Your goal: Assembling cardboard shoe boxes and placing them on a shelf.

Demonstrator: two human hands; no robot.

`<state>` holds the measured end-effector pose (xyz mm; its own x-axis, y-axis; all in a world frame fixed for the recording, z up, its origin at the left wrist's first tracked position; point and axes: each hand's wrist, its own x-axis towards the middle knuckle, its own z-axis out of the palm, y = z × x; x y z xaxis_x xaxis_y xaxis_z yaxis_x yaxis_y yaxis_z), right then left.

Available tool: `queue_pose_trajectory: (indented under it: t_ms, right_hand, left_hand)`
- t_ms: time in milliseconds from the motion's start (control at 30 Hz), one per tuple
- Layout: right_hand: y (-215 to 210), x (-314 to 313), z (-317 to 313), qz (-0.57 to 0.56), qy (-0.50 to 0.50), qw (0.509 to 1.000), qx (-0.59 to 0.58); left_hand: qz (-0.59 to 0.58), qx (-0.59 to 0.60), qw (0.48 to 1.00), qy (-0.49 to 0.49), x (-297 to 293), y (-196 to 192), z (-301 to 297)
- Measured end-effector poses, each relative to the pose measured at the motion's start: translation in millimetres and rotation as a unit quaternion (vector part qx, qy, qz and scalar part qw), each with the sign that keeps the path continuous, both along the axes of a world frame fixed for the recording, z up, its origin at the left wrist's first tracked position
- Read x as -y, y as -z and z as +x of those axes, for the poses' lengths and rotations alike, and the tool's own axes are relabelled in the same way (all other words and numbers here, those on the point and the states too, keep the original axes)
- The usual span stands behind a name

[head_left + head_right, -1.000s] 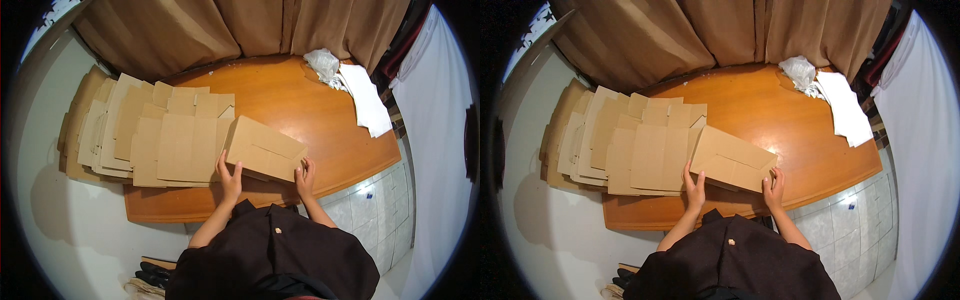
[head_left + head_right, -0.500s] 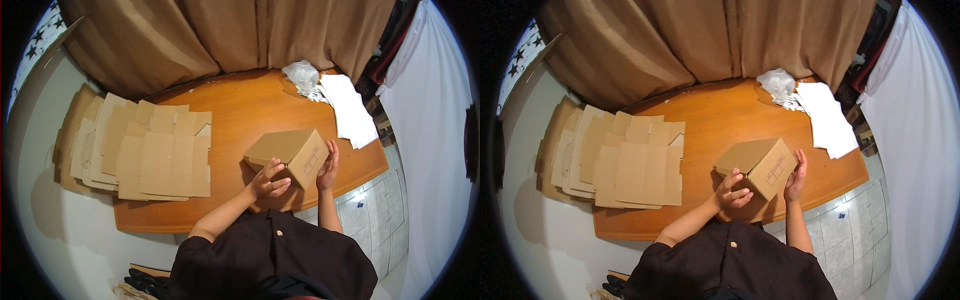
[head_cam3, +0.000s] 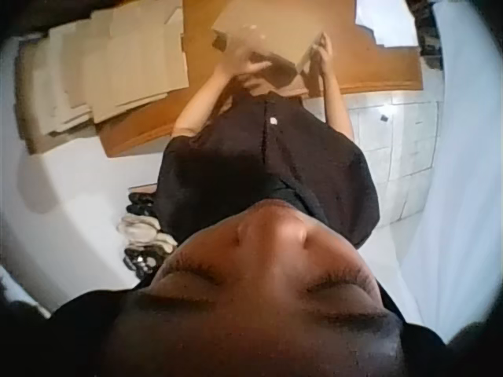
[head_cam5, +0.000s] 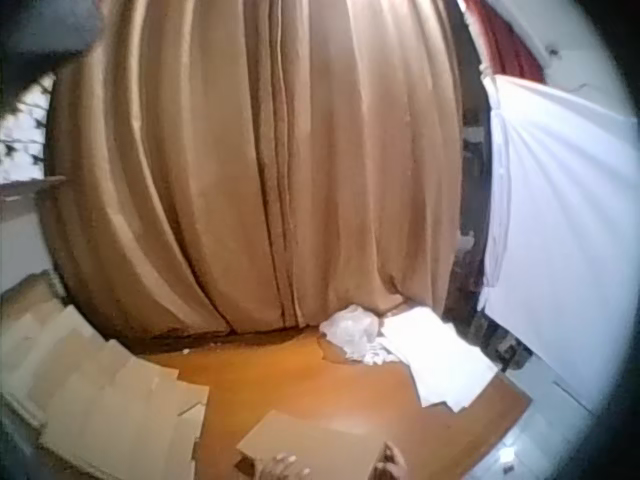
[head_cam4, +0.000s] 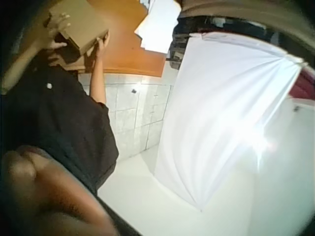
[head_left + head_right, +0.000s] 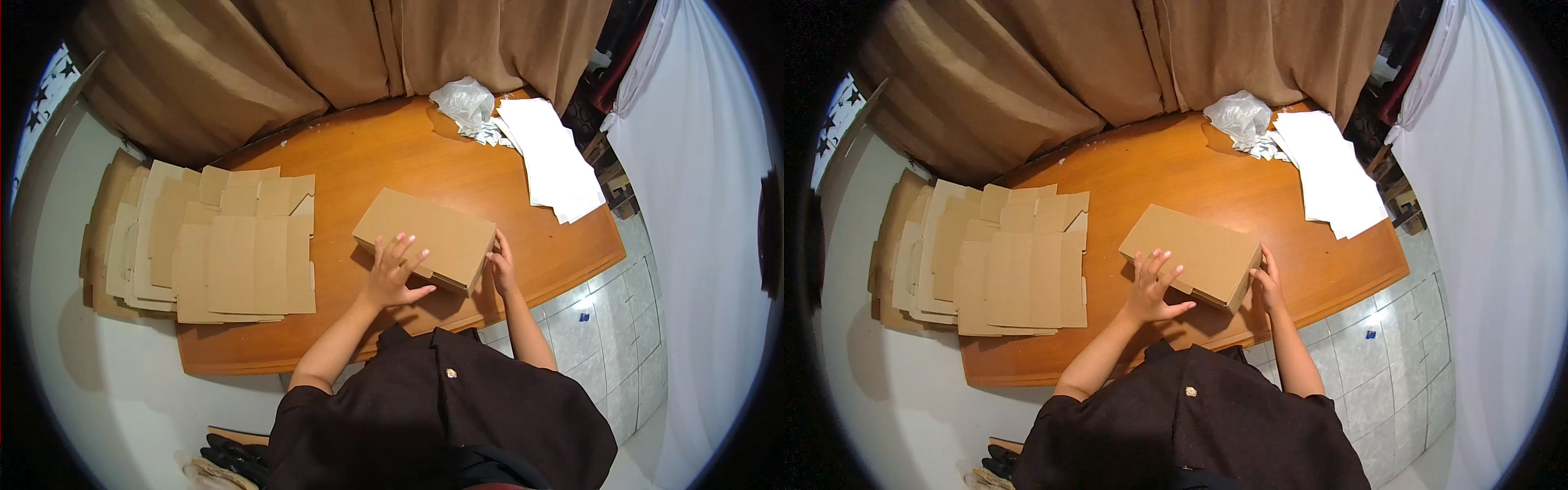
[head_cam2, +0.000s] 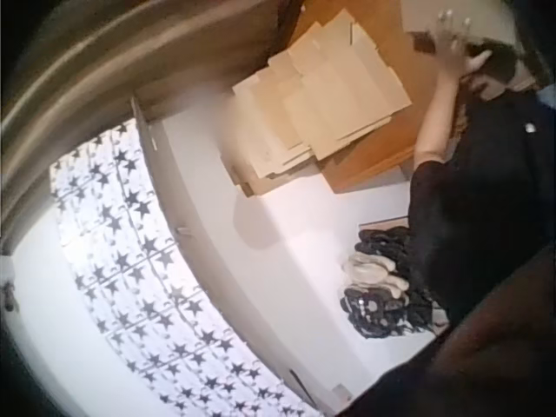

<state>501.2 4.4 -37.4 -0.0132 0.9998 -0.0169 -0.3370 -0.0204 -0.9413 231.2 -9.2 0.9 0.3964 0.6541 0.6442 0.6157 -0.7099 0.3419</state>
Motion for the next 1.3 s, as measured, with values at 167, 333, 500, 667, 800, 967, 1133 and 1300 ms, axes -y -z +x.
queue_pose_trajectory:
  t_ms: [167, 333, 500, 667, 800, 967, 1133, 1300]
  right_hand:
    - [31.9, -14.1, 10.2, -0.001, -0.017, 0.999, -0.029]
    - [36.5, -13.6, 8.3, 0.002, -0.021, 1.000, 0.007]
    - [8.1, -2.7, 9.7, 0.051, 0.045, 0.971, 0.230]
    - [0.9, -3.7, 12.5, 0.108, 0.059, 0.946, 0.300]
    - [-2.7, 8.8, -0.5, 0.142, 0.043, 0.930, 0.335]
    - [1.8, 37.8, -19.9, 0.133, -0.057, 0.922, 0.358]
    - [10.3, 44.0, -34.7, 0.104, -0.133, 0.895, 0.414]
    - [1.2, 41.4, -47.3, 0.120, -0.119, 0.890, 0.424]
  left_hand:
    - [-0.106, -0.108, 0.987, -0.054, -8.6, -5.4, -22.2]
    - [-0.036, -0.094, 0.993, -0.066, -25.4, -23.4, -32.7]
    - [0.031, -0.052, 0.993, -0.099, -50.2, -64.7, -17.4]
    - [-0.075, -0.092, 0.974, -0.195, -95.9, -77.9, -1.7]
    - [-0.032, -0.013, 0.946, -0.323, -114.7, -66.1, -16.2]
    - [-0.122, 0.093, 0.972, -0.178, -63.1, -43.0, -87.0]
    - [-0.231, 0.042, 0.956, -0.175, 37.9, 5.1, -122.8]
    - [-0.192, -0.106, 0.941, -0.258, 71.5, 16.5, -98.1]
